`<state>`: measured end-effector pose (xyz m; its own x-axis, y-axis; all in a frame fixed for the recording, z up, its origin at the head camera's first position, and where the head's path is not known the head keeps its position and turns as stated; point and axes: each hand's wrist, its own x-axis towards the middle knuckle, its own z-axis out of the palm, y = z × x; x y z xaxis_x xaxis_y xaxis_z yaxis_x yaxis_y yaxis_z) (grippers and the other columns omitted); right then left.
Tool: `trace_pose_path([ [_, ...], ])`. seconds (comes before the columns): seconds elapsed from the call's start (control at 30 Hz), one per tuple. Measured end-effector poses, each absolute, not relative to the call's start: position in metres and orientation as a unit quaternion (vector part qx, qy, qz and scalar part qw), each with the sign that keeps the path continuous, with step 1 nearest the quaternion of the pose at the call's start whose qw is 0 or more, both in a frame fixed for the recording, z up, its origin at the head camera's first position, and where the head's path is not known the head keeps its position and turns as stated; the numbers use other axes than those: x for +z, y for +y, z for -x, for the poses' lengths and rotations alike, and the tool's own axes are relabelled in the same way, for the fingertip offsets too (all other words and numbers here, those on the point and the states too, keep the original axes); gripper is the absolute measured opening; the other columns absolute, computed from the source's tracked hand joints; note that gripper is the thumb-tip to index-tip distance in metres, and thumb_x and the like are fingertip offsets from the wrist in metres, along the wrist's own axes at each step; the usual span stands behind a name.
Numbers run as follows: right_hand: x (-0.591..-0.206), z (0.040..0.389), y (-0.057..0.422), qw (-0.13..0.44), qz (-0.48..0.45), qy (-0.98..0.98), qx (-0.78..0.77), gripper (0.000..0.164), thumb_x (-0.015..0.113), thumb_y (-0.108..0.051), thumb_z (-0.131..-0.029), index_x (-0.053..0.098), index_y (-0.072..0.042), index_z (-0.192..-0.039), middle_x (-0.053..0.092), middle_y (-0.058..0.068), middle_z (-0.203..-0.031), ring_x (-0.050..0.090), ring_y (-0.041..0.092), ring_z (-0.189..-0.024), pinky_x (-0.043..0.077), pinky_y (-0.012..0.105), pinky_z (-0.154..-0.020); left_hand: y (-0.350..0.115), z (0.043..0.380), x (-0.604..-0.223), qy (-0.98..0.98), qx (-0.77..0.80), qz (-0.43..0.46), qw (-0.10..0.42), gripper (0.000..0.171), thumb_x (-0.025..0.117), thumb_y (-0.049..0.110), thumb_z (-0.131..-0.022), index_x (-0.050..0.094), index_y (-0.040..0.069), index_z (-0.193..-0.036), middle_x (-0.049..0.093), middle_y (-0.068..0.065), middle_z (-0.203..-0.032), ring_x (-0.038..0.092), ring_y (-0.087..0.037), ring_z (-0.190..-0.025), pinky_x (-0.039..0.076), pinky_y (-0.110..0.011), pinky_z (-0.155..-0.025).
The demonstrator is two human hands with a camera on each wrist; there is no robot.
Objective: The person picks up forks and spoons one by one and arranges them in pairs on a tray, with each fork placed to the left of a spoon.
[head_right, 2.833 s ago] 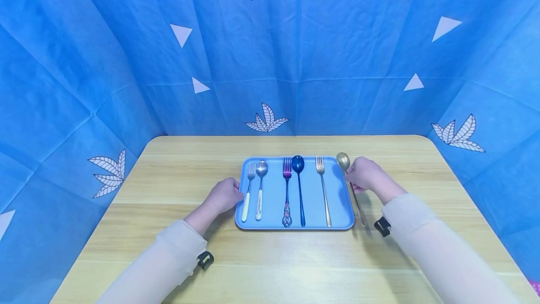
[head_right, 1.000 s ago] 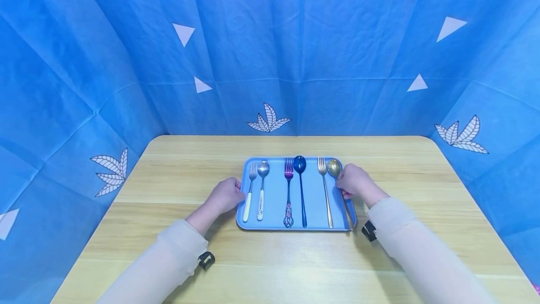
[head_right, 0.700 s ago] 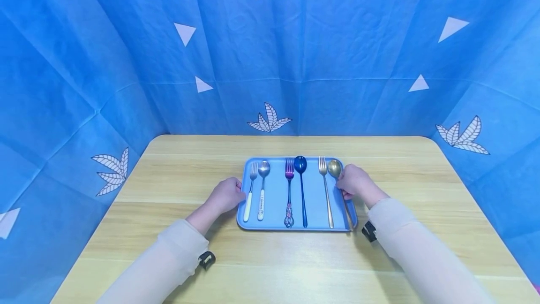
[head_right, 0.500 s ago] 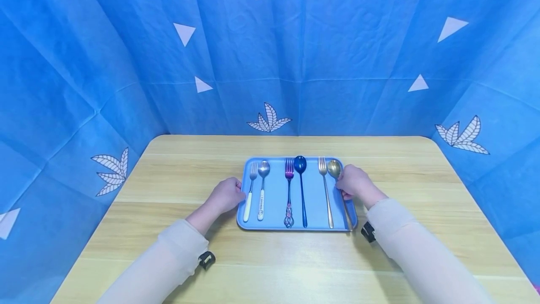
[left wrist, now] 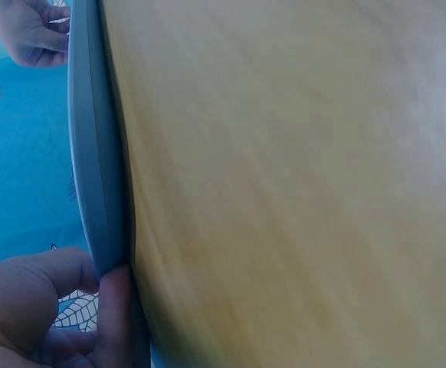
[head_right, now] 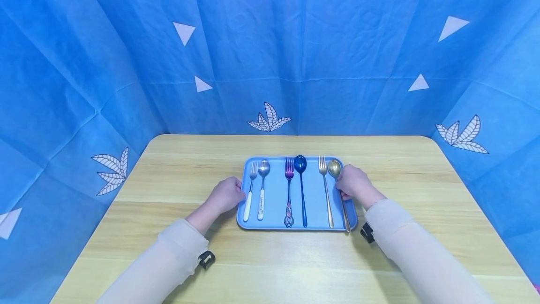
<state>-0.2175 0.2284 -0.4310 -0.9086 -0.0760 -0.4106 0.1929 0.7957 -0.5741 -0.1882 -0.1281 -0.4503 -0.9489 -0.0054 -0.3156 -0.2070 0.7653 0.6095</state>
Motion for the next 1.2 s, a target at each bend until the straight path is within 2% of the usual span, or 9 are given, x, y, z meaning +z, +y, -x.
trace_pose_path([
  [0.3, -0.4310, 0.2173, 0.2262, 0.204, -0.032, 0.925, -0.320, 0.007, 0.062, -0.001, -0.091, 0.058, 0.003, -0.086, 0.059, 0.009, -0.069, 0.064, 0.017, -0.058, 0.058, 0.029, -0.059, -0.1277, 0.1886, -0.4512, 0.927, 0.338, 0.059, 0.150, 0.008, 0.064, 0.010, -0.091, 0.058, 0.005, -0.091, 0.059, -0.008, -0.081, 0.056, -0.022, -0.072, 0.045, -0.031, -0.062],
  [0.4, -0.4302, 0.2173, 0.2252, 0.202, -0.033, 0.925, -0.319, 0.008, 0.063, -0.002, -0.092, 0.059, 0.005, -0.091, 0.060, 0.010, -0.071, 0.064, 0.017, -0.059, 0.058, 0.029, -0.059, -0.1280, 0.1890, -0.4516, 0.928, 0.336, 0.057, 0.148, 0.008, 0.064, 0.010, -0.090, 0.058, 0.005, -0.090, 0.059, -0.007, -0.080, 0.055, -0.022, -0.071, 0.045, -0.031, -0.062],
  [0.57, -0.4294, 0.2181, 0.2240, 0.201, -0.030, 0.927, -0.316, 0.017, 0.063, -0.002, -0.093, 0.060, 0.011, -0.103, 0.061, 0.011, -0.072, 0.065, 0.017, -0.060, 0.058, 0.029, -0.060, -0.1283, 0.1882, -0.4503, 0.926, 0.340, 0.058, 0.151, 0.007, 0.064, 0.010, -0.090, 0.058, 0.005, -0.091, 0.059, -0.008, -0.081, 0.056, -0.022, -0.072, 0.045, -0.031, -0.062],
  [0.63, -0.4294, 0.2187, 0.2238, 0.199, -0.029, 0.928, -0.313, 0.017, 0.063, -0.003, -0.093, 0.060, 0.011, -0.103, 0.061, 0.011, -0.072, 0.065, 0.016, -0.060, 0.058, 0.029, -0.060, -0.1283, 0.1875, -0.4500, 0.925, 0.342, 0.058, 0.151, 0.008, 0.064, 0.010, -0.090, 0.057, 0.005, -0.091, 0.058, -0.008, -0.081, 0.056, -0.022, -0.072, 0.045, -0.031, -0.062],
  [0.87, -0.4323, 0.2213, 0.2237, 0.188, -0.020, 0.936, -0.297, 0.013, 0.062, -0.004, -0.093, 0.064, 0.008, -0.097, 0.062, 0.011, -0.070, 0.065, 0.016, -0.058, 0.057, 0.029, -0.059, -0.1280, 0.1867, -0.4505, 0.923, 0.349, 0.058, 0.150, 0.007, 0.063, 0.009, -0.091, 0.057, 0.006, -0.090, 0.058, -0.008, -0.080, 0.055, -0.022, -0.070, 0.045, -0.031, -0.060],
  [0.97, -0.4340, 0.2219, 0.2235, 0.181, -0.018, 0.940, -0.289, 0.009, 0.062, -0.004, -0.093, 0.064, 0.005, -0.091, 0.062, 0.009, -0.068, 0.065, 0.015, -0.057, 0.057, 0.028, -0.058, -0.1279, 0.1874, -0.4511, 0.924, 0.347, 0.058, 0.150, 0.007, 0.063, 0.009, -0.091, 0.057, 0.006, -0.090, 0.057, -0.008, -0.080, 0.055, -0.021, -0.070, 0.044, -0.030, -0.060],
  [1.1, -0.4349, 0.2221, 0.2228, 0.173, -0.015, 0.943, -0.283, 0.020, 0.062, -0.004, -0.093, 0.057, -0.004, -0.073, 0.060, 0.007, -0.064, 0.064, 0.015, -0.055, 0.056, 0.028, -0.056, -0.1279, 0.1889, -0.4520, 0.926, 0.341, 0.059, 0.149, 0.008, 0.064, 0.010, -0.090, 0.057, 0.006, -0.089, 0.057, -0.007, -0.079, 0.055, -0.021, -0.070, 0.044, -0.030, -0.060],
  [1.2, -0.4346, 0.2220, 0.2218, 0.168, -0.017, 0.946, -0.277, 0.025, 0.061, -0.004, -0.093, 0.055, -0.006, -0.069, 0.059, 0.007, -0.063, 0.065, 0.015, -0.055, 0.056, 0.028, -0.056, -0.1281, 0.1893, -0.4523, 0.926, 0.341, 0.060, 0.149, 0.008, 0.064, 0.009, -0.090, 0.057, 0.006, -0.089, 0.056, -0.008, -0.078, 0.054, -0.021, -0.069, 0.043, -0.030, -0.059],
])
